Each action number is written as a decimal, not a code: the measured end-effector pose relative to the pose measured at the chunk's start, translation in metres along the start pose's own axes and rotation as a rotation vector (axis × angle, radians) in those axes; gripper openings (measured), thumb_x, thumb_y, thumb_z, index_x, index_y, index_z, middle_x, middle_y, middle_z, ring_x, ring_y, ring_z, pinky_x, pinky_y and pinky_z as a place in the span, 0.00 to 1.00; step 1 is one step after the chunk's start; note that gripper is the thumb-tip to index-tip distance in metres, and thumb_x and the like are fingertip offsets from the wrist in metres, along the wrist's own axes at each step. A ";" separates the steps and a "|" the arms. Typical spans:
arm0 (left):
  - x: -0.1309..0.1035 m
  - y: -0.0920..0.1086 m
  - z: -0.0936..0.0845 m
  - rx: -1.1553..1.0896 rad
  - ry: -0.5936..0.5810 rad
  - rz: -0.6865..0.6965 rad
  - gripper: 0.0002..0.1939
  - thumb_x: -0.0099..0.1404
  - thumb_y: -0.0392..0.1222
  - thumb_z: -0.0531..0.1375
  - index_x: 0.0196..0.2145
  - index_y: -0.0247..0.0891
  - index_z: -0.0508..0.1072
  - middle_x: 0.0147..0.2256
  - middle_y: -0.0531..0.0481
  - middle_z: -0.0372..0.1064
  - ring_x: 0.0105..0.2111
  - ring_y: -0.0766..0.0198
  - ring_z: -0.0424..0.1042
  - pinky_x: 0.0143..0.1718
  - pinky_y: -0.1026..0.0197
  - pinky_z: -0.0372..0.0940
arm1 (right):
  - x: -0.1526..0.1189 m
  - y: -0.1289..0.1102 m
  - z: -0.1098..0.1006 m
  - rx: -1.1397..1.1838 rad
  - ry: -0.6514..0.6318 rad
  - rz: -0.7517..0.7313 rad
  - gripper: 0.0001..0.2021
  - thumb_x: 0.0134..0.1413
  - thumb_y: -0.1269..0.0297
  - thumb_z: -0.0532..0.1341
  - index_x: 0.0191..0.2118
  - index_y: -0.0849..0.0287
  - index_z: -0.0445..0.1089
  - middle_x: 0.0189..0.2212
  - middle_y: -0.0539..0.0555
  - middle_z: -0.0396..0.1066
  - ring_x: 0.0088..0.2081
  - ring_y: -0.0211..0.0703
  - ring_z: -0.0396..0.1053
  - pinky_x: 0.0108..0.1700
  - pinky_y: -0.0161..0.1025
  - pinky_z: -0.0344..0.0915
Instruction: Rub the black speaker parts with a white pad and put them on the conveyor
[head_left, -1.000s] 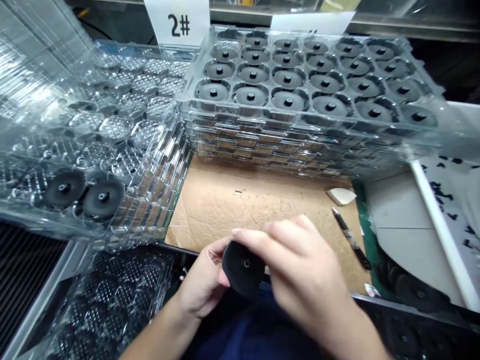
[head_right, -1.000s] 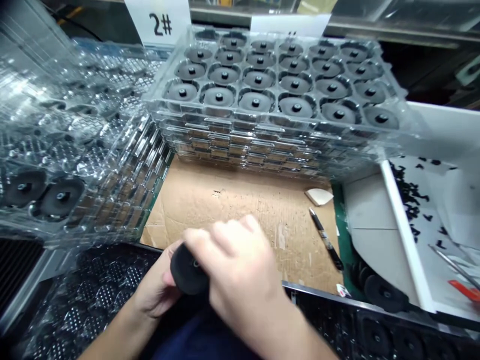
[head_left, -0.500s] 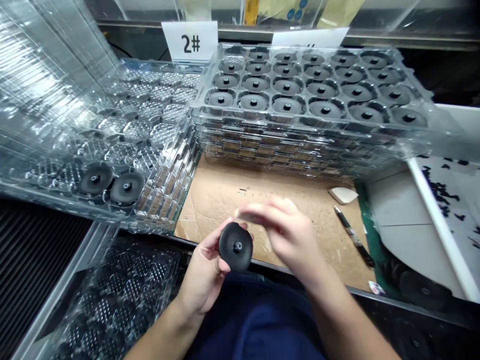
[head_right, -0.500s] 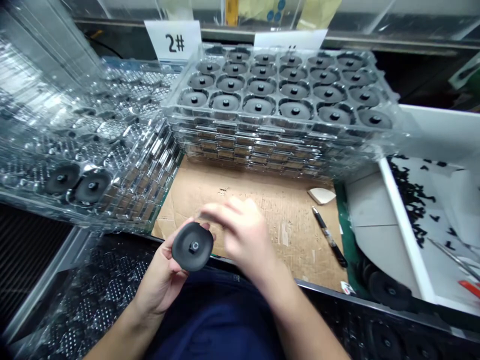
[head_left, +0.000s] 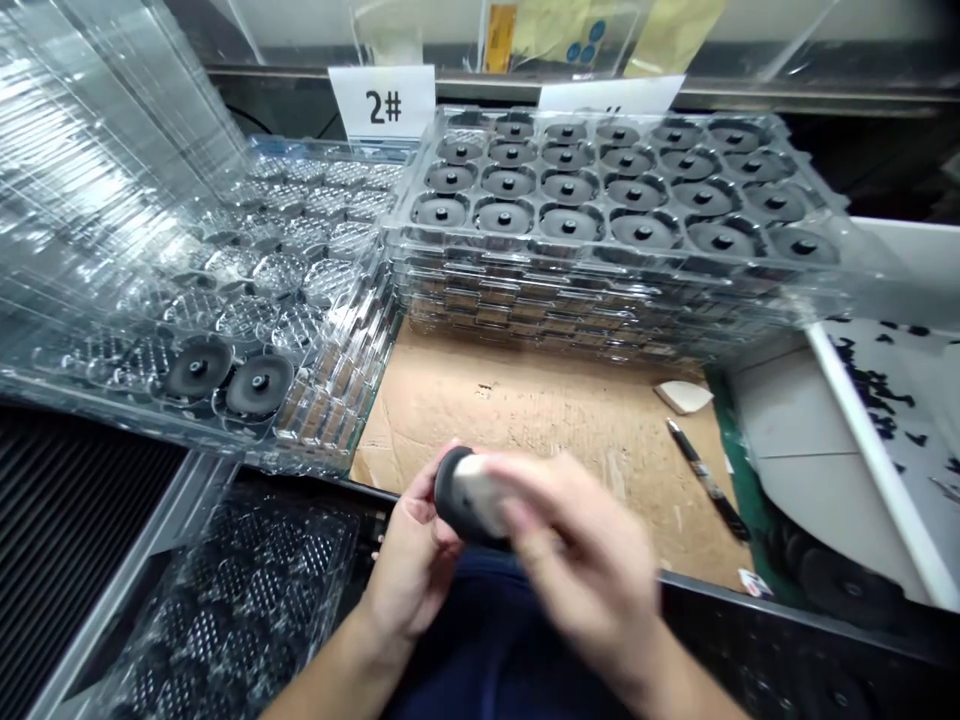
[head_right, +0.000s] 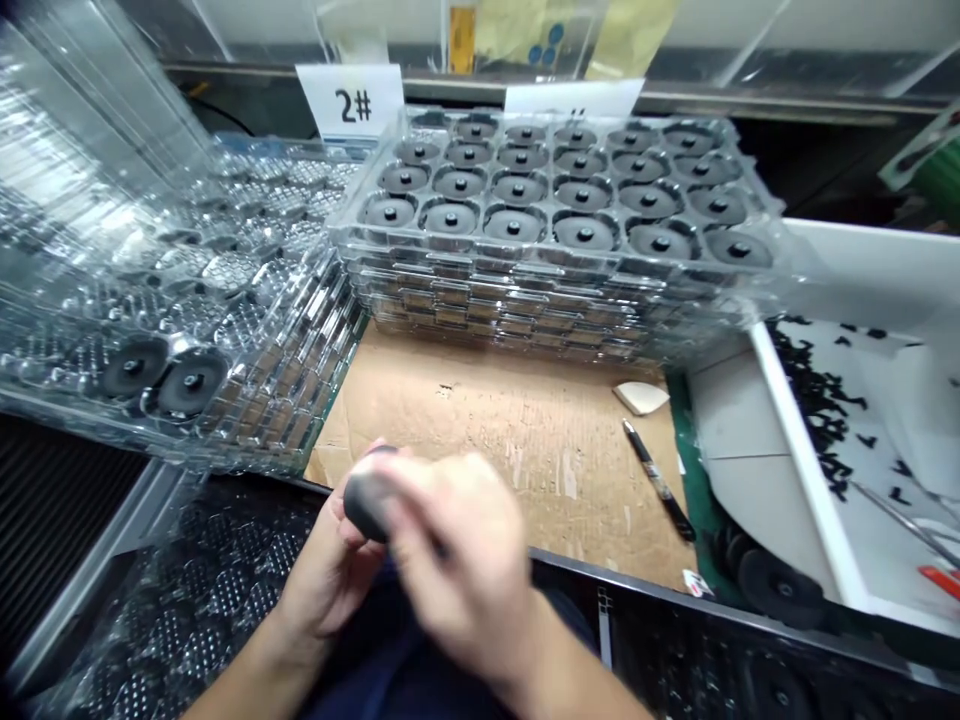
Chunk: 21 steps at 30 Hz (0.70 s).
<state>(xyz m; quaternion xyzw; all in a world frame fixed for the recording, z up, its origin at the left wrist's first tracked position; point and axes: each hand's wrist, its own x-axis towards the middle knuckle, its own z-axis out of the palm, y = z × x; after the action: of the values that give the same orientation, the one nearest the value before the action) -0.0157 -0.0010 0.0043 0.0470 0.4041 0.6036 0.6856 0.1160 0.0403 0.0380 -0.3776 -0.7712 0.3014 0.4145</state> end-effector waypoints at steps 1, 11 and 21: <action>0.000 0.000 0.000 -0.005 -0.012 -0.001 0.25 0.43 0.41 0.70 0.42 0.45 0.75 0.42 0.51 0.75 0.40 0.62 0.73 0.42 0.67 0.66 | 0.005 -0.007 -0.001 0.039 -0.073 -0.083 0.12 0.57 0.74 0.54 0.46 0.59 0.67 0.34 0.52 0.73 0.32 0.38 0.68 0.33 0.36 0.62; 0.003 0.000 -0.015 -0.189 -0.176 -0.124 0.33 0.42 0.47 0.70 0.48 0.46 0.70 0.44 0.50 0.72 0.42 0.57 0.73 0.46 0.60 0.65 | -0.043 0.094 -0.003 -0.085 -0.055 0.391 0.10 0.55 0.63 0.57 0.40 0.56 0.73 0.34 0.55 0.72 0.34 0.42 0.70 0.33 0.37 0.67; 0.001 0.003 -0.023 -0.200 -0.361 -0.129 0.25 0.59 0.58 0.54 0.51 0.46 0.67 0.47 0.50 0.70 0.43 0.58 0.73 0.43 0.60 0.68 | -0.056 0.081 0.022 -0.003 0.070 0.424 0.12 0.55 0.61 0.57 0.45 0.53 0.70 0.41 0.56 0.67 0.35 0.43 0.68 0.34 0.40 0.68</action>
<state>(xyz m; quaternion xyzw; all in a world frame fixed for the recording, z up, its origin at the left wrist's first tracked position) -0.0321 -0.0095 -0.0103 0.0600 0.2150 0.5774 0.7854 0.1444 0.0333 -0.0589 -0.5424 -0.6600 0.3674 0.3676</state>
